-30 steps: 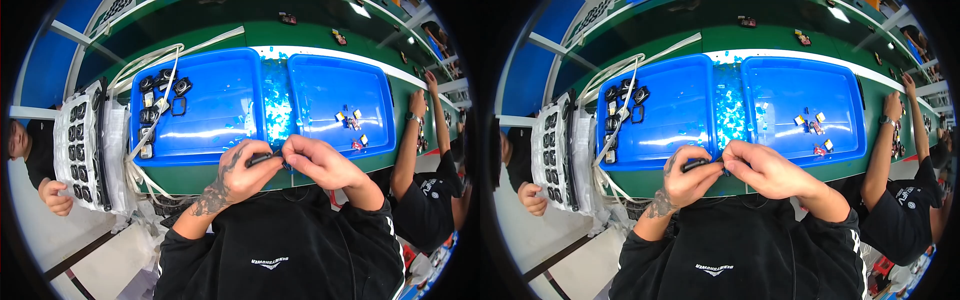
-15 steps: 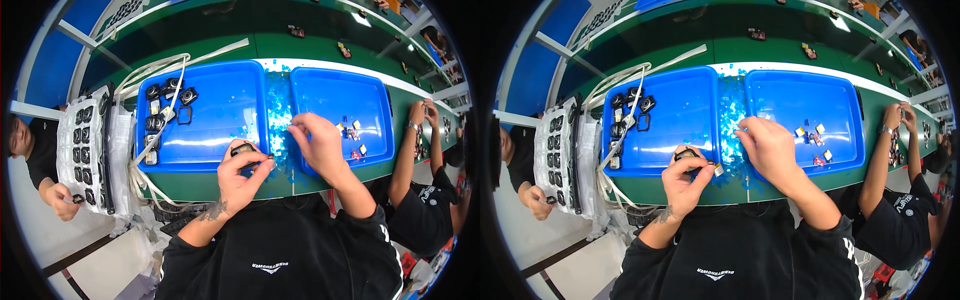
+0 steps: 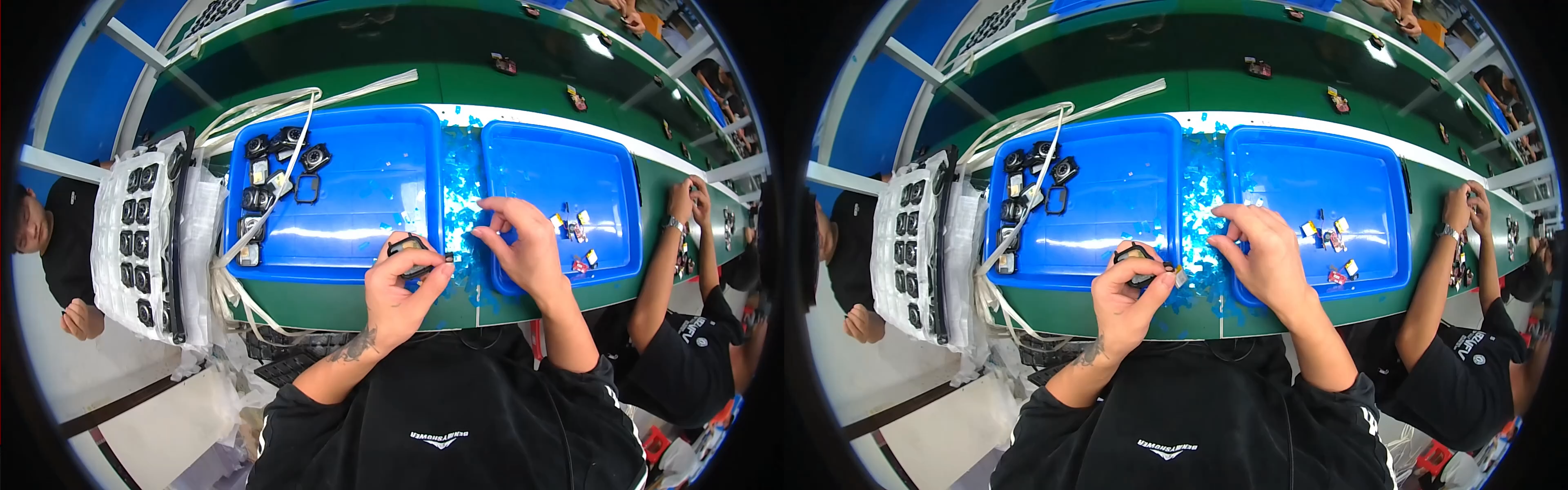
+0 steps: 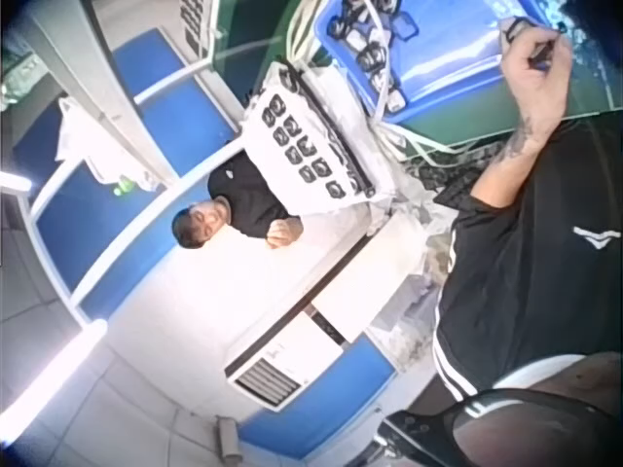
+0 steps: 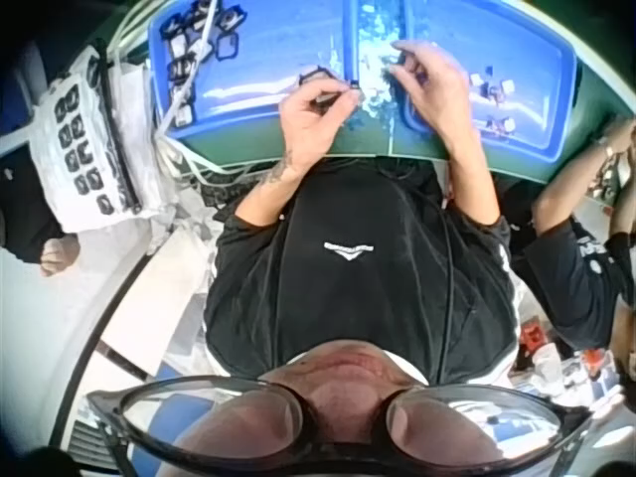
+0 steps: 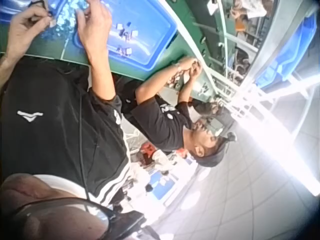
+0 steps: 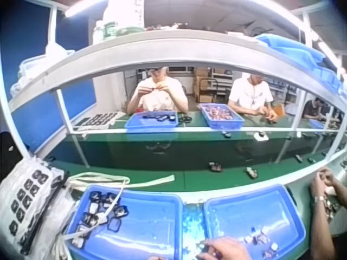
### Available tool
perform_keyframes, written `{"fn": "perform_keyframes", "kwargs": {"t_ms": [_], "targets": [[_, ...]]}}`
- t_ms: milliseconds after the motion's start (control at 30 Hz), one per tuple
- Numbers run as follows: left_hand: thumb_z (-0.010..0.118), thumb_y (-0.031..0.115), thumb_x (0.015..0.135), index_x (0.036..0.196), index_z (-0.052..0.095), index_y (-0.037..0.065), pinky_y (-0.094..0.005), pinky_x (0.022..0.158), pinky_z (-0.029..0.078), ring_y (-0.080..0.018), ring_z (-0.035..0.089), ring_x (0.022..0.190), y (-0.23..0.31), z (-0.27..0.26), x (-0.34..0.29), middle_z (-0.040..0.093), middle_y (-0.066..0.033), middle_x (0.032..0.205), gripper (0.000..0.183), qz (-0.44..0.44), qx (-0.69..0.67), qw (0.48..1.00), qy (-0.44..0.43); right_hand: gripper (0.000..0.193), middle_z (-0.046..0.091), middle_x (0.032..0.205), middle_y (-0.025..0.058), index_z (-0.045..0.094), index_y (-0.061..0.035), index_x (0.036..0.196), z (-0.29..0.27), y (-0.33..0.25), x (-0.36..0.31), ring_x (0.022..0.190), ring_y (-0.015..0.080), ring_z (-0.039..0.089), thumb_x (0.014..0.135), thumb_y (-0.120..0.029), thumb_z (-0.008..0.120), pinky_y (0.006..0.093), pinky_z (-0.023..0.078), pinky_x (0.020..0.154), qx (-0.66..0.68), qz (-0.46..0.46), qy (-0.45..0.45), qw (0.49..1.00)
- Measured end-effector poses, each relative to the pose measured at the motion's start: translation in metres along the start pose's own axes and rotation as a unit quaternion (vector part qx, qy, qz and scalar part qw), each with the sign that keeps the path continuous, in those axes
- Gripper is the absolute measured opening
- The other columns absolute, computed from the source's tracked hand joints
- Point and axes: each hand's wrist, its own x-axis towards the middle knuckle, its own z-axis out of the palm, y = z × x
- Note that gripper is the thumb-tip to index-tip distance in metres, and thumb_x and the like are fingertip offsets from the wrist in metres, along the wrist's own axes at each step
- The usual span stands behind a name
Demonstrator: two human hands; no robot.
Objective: The recorder is assembling small electronic components on a workbench in a factory setting.
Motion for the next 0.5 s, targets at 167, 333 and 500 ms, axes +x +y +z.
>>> {"fn": "perform_keyframes", "kwargs": {"t_ms": [167, 333, 500], "targets": [[0.073, 0.000, 0.080, 0.086, 0.067, -0.001, -0.0254, 0.069, 0.046, -0.0127, 0.057, 0.079, 0.003, 0.004, 0.000, 0.058, -0.0063, 0.089, 0.009, -0.016, -0.004, 1.000, -0.007, 0.018, 0.066, 0.090, 0.0108, 0.067, -0.0015, 0.093, 0.003, -0.007, -0.002, 0.077, 0.0239, 0.064, 0.076, -0.002, 0.074, 0.0329, 0.049, 0.072, 0.028, -0.046, 0.051, 0.997], [0.071, 0.001, 0.082, 0.090, 0.068, 0.000, -0.0253, 0.069, 0.046, -0.0125, 0.056, 0.079, -0.005, 0.005, 0.001, 0.057, -0.0063, 0.090, 0.010, 0.011, 0.037, 0.999, -0.034, 0.016, 0.065, 0.088, 0.0107, 0.069, 0.0006, 0.097, 0.003, -0.042, -0.010, 0.080, 0.0188, 0.063, 0.081, 0.001, 0.069, 0.0299, 0.049, 0.073, 0.236, 0.036, -0.050, 0.970], [0.050, 0.001, 0.094, 0.139, 0.045, 0.006, -0.0270, 0.079, 0.048, -0.0119, 0.052, 0.093, 0.002, -0.004, 0.003, 0.050, -0.0086, 0.118, 0.045, -0.085, -0.032, 0.993, -0.080, 0.017, 0.067, 0.091, 0.0096, 0.071, 0.0002, 0.102, -0.004, -0.033, -0.013, 0.084, 0.0162, 0.062, 0.086, 0.001, 0.064, 0.0277, 0.048, 0.075, 0.309, 0.117, 0.019, 0.944]]}}
